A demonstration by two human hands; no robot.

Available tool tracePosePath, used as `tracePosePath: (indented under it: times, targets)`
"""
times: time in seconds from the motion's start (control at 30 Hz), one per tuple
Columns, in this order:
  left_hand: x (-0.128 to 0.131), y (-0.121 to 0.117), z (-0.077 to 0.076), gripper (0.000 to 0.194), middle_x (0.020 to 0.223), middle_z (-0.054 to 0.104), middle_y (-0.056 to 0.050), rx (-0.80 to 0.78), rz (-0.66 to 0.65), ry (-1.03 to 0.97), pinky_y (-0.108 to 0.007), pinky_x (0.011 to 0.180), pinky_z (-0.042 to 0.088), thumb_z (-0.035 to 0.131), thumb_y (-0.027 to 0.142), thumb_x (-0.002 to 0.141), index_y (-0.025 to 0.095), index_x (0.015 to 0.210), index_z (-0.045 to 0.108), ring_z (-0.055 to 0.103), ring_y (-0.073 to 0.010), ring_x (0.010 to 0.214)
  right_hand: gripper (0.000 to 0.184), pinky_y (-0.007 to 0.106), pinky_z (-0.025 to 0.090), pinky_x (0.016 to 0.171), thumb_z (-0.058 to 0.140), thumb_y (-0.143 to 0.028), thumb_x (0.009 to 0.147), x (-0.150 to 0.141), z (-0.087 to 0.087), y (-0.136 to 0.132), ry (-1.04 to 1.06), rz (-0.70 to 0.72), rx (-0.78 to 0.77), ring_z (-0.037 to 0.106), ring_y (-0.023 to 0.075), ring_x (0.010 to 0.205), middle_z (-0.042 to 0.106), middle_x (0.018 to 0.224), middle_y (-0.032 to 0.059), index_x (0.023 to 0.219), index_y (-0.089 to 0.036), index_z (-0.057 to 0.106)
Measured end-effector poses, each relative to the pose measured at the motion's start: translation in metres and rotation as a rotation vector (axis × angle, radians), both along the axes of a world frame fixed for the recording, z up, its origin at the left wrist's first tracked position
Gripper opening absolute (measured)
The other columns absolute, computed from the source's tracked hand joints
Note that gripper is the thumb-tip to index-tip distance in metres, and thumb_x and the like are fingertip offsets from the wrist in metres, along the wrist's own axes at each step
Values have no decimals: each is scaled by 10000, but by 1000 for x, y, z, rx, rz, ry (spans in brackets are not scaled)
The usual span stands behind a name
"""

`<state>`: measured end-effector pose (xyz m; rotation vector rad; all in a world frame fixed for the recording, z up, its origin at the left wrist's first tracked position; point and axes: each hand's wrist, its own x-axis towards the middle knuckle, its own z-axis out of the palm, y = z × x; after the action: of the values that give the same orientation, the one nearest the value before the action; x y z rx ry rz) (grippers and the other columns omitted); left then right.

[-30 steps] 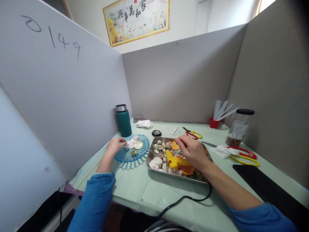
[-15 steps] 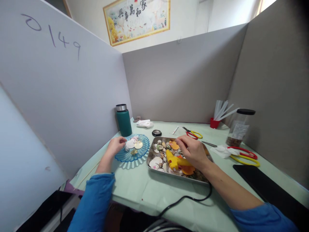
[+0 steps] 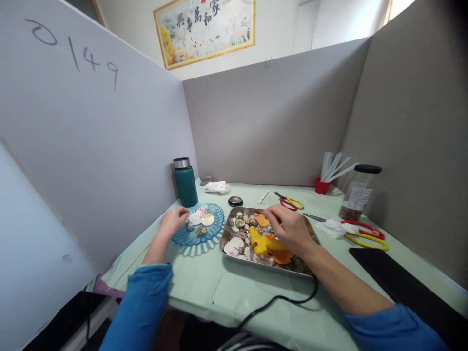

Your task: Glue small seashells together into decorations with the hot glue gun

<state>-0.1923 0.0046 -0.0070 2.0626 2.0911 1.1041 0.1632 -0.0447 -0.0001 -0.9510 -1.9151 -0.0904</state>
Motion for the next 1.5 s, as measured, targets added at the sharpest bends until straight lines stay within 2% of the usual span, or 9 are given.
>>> tracePosePath:
  times: [0.17,0.37,0.47,0.57,0.73,0.83,1.0,1.13,1.5]
  targets:
    - [34,-15,19,187,755,693,-57,-5,-97,-13,-290,639,400,549,328,736,212,771,691,595,-206,707,194,257,396,641,421,-244,898,3,2,3,36,-14,-37,569,156,694,633,770,38,821,-185,589]
    - [100,-27,39,205,800,695,-43,-57,-471,95,-261,643,395,526,310,757,211,818,695,587,-183,715,174,249,409,611,430,-221,870,14,5,7,65,-47,-114,589,152,678,656,801,29,880,-196,602]
    - [130,-22,39,210,828,690,-38,-87,-614,238,-251,639,391,502,274,774,221,853,688,587,-173,716,224,237,376,551,437,-292,877,21,8,7,-17,-75,-157,562,136,598,643,711,15,795,-194,621]
    - [149,-13,30,183,778,679,-54,-119,-608,394,-253,630,389,528,233,744,217,824,691,589,-183,704,385,230,299,467,460,-444,863,28,11,4,-190,-54,-267,501,125,492,581,543,0,612,-192,607]
    - [154,2,8,201,822,673,-105,-38,-539,526,-308,717,410,529,159,729,200,841,691,598,-241,813,226,216,285,451,710,-430,649,35,11,-4,-478,120,-451,544,140,552,642,656,-5,718,-224,647]
    - [153,6,1,222,853,673,-109,5,-554,588,-322,755,410,522,152,735,194,884,681,584,-252,873,272,216,276,445,766,-365,560,31,6,-7,-532,58,-430,554,159,565,628,658,0,766,-235,645]
    - [149,6,-1,232,857,672,-95,16,-557,562,-306,760,412,517,158,744,199,898,686,579,-235,872,126,224,313,498,642,-269,710,33,11,-7,-538,85,-421,569,170,630,640,711,12,828,-227,630]
    - [144,4,1,208,861,679,-86,-10,-578,460,-273,752,416,527,179,749,191,867,697,585,-213,855,164,227,375,581,525,-317,824,54,26,-5,-383,131,-510,577,160,699,654,819,21,919,-206,599]
    - [161,-5,1,222,825,679,-59,-19,-677,650,-307,781,370,514,168,766,218,857,711,551,-200,841,386,227,339,553,659,-500,668,63,15,8,-528,-11,-672,559,172,711,647,862,29,896,-198,584]
